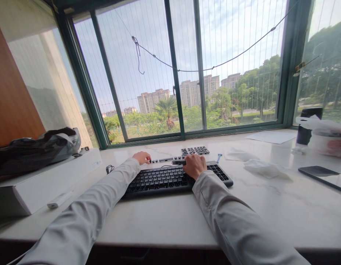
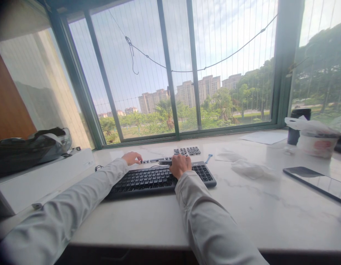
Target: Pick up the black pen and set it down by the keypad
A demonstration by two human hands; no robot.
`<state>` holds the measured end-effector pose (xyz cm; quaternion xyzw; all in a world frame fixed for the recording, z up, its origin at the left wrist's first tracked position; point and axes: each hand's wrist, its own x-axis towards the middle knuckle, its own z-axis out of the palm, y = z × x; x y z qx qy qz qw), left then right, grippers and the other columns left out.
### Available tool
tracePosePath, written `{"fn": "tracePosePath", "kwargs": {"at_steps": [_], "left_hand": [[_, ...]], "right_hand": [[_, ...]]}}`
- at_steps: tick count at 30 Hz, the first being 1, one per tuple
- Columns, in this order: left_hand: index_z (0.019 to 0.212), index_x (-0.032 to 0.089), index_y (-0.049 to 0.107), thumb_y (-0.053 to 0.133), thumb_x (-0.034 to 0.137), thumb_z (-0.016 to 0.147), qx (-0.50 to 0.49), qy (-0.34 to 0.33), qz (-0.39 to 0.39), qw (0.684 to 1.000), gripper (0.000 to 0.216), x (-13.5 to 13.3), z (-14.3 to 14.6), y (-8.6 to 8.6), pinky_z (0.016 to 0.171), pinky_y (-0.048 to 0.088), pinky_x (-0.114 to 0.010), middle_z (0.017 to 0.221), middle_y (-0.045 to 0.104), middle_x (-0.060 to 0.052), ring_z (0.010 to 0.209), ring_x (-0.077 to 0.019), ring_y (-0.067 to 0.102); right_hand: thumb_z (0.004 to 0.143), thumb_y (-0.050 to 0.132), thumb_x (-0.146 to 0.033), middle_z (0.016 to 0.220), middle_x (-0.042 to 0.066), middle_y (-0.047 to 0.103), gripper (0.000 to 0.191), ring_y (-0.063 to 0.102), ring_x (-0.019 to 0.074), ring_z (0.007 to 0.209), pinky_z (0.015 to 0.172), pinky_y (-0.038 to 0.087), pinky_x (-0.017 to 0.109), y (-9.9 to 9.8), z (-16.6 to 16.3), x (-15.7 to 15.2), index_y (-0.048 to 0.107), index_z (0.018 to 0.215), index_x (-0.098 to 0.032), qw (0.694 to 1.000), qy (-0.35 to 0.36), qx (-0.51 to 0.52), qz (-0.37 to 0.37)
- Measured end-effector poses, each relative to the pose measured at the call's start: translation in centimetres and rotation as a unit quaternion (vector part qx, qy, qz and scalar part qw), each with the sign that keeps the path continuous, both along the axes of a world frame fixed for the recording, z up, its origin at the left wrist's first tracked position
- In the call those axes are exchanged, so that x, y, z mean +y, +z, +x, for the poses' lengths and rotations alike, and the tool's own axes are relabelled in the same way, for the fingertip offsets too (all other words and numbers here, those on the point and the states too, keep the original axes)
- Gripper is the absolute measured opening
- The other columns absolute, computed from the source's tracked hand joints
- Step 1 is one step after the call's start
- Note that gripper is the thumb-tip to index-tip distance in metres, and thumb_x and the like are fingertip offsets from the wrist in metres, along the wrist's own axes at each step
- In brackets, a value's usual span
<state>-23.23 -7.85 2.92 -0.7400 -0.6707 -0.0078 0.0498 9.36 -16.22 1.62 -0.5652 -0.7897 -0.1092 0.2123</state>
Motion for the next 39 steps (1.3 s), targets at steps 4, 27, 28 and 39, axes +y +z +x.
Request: {"fn": "tracePosePath", "kwargs": {"at_steps": [4, 27, 28, 39], "left_hand": [[0.099, 0.032, 0.068, 0.069, 0.034, 0.069, 0.000, 0.005, 0.003, 1.000, 0.030, -0.3, 0.1, 0.2, 0.081, 0.044, -0.024, 0.103, 0.069, 0.003, 0.092, -0.0168, 0.061], [0.097, 0.032, 0.067, 0.042, 0.045, 0.087, -0.083, 0.111, 0.212, 0.967, 0.029, -14.5, 5.6, -0.7, 0.074, 0.044, -0.033, 0.100, 0.070, -0.002, 0.090, -0.0235, 0.062], [0.096, 0.032, 0.067, 0.042, 0.047, 0.087, -0.095, 0.112, 0.226, 0.963, 0.030, -15.8, 5.8, -1.0, 0.074, 0.044, -0.032, 0.100, 0.070, -0.001, 0.089, -0.0232, 0.062], [0.095, 0.026, 0.067, 0.047, 0.040, 0.088, -0.198, 0.049, 0.274, 0.940, 0.025, -23.9, 2.3, -3.3, 0.082, 0.045, -0.025, 0.100, 0.069, -0.001, 0.090, -0.0167, 0.062]], "right_hand": [[0.076, 0.049, -0.021, 0.081, 0.014, 0.067, 0.023, 0.063, 0.0236, 0.079, 0.070, 0.040, 0.033, 0.0, 0.0, 0.1, 0.070, 0.082, -0.015, 1.000, 0.000, 0.002, -0.011], [0.079, 0.048, -0.025, 0.089, 0.014, 0.067, 0.027, 0.062, 0.0244, 0.086, 0.075, 0.041, 0.034, -0.2, 0.0, -1.0, 0.068, 0.094, -0.015, 0.999, 0.001, -0.025, -0.020], [0.079, 0.048, -0.025, 0.090, 0.014, 0.067, 0.027, 0.062, 0.0246, 0.086, 0.075, 0.041, 0.034, -0.3, -0.1, -1.2, 0.068, 0.095, -0.015, 0.999, 0.004, -0.034, -0.023], [0.082, 0.048, -0.028, 0.091, 0.013, 0.067, 0.026, 0.062, 0.0268, 0.088, 0.073, 0.039, 0.036, 0.2, -0.3, -2.3, 0.067, 0.096, -0.017, 0.999, -0.020, -0.036, -0.007]]}}
